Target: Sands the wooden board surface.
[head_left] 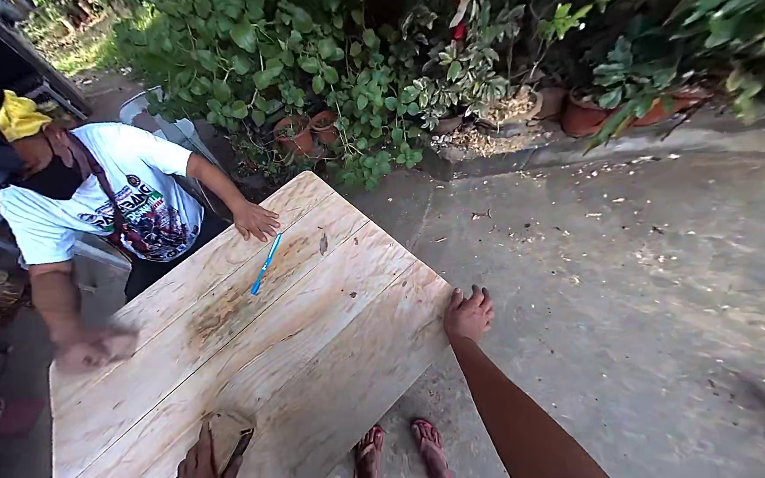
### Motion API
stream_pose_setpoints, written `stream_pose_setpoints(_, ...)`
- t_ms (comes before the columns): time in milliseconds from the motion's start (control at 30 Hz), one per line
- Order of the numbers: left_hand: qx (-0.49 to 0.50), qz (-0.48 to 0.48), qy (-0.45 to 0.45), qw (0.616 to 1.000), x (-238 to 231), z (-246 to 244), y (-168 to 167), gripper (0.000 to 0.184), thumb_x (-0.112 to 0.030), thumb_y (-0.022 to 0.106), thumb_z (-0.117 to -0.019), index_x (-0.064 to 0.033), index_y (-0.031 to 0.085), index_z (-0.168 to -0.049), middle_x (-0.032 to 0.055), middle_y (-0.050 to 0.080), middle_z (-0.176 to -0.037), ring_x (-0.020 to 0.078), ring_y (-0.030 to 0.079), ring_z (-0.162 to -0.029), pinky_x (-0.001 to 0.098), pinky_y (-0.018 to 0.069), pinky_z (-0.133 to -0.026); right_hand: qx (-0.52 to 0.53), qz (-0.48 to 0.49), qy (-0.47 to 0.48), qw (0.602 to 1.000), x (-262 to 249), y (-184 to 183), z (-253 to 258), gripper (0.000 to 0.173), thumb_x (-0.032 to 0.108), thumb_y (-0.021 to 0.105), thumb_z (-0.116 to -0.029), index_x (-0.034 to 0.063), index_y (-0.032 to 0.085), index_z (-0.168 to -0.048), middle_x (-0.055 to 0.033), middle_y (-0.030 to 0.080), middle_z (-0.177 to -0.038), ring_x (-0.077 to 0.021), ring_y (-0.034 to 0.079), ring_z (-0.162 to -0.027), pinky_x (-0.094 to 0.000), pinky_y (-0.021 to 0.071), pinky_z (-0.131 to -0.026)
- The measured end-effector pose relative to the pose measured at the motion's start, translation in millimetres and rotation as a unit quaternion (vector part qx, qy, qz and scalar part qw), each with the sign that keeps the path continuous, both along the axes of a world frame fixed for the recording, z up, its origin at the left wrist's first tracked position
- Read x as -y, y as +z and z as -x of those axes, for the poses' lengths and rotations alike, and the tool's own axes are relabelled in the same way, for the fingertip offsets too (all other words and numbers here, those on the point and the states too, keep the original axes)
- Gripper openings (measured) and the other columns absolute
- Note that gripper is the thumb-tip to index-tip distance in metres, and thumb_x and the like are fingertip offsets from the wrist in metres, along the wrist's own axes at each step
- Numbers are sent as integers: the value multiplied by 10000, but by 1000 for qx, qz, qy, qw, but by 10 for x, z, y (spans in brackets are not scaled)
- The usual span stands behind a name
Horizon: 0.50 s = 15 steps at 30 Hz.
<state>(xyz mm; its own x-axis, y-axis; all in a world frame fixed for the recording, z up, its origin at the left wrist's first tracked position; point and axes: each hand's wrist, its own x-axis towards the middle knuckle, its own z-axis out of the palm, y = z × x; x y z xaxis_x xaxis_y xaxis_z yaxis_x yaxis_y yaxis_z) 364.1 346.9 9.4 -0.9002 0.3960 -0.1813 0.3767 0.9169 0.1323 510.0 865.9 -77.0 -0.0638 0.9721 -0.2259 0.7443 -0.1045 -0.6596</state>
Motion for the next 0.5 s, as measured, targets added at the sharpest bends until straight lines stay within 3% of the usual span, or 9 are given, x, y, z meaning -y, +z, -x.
stream_pose_setpoints(100,-73,-35,-77,994,-599,-58,-168,959,-507,719,-849,57,380,-1548,384,578,-1322,617,576,-1154,779,432,-876,-44,-36,1,998,16,-64,-20,491,266,457,-1090,-19,480,-1489,-262,405,-1589,-486,388,-1457,-641,324,-1145)
stream_pose_setpoints(200,-86,-41,-189,977,-1769,-109,-139,830,-481,730,-865,10,500,-1493,335,639,-1267,559,643,-1096,726,489,-847,-60,-64,22,996,4,-112,-35,467,218,463,-1083,-62,497,-1454,-300,438,-1548,-505,436,-1414,-621,360,-1129)
stream_pose_setpoints(267,-10,3,-206,979,-2700,-126,25,814,-423,739,-909,-78,417,-1573,326,583,-1376,543,596,-1199,702,459,-935,-64,-71,28,995,-7,-106,-22,453,202,473,-1080,-79,513,-1433,-314,447,-1533,-508,447,-1404,-602,359,-1141)
stream_pose_setpoints(367,88,64,-197,974,-3932,-122,140,830,-444,648,-984,-247,210,-1661,298,462,-1511,518,482,-1347,687,407,-1031,-43,-67,26,996,0,-105,-54,438,216,471,-1083,-50,537,-1426,-288,464,-1532,-500,464,-1395,-631,369,-1120)
stream_pose_setpoints(433,96,55,-209,972,-4434,-70,103,807,-491,615,-995,-329,185,-1659,295,450,-1524,518,481,-1347,689,413,-1025,-24,-59,27,998,17,-80,-21,442,243,453,-1091,-18,538,-1438,-266,458,-1546,-497,454,-1402,-674,363,-1090)
stream_pose_setpoints(500,89,47,-226,969,-4579,15,92,776,-527,594,-996,-384,198,-1648,288,478,-1491,502,508,-1312,664,437,-991,-10,-51,27,998,21,-47,33,451,271,446,-1096,6,532,-1450,-249,453,-1556,-484,441,-1417,-694,343,-1089)
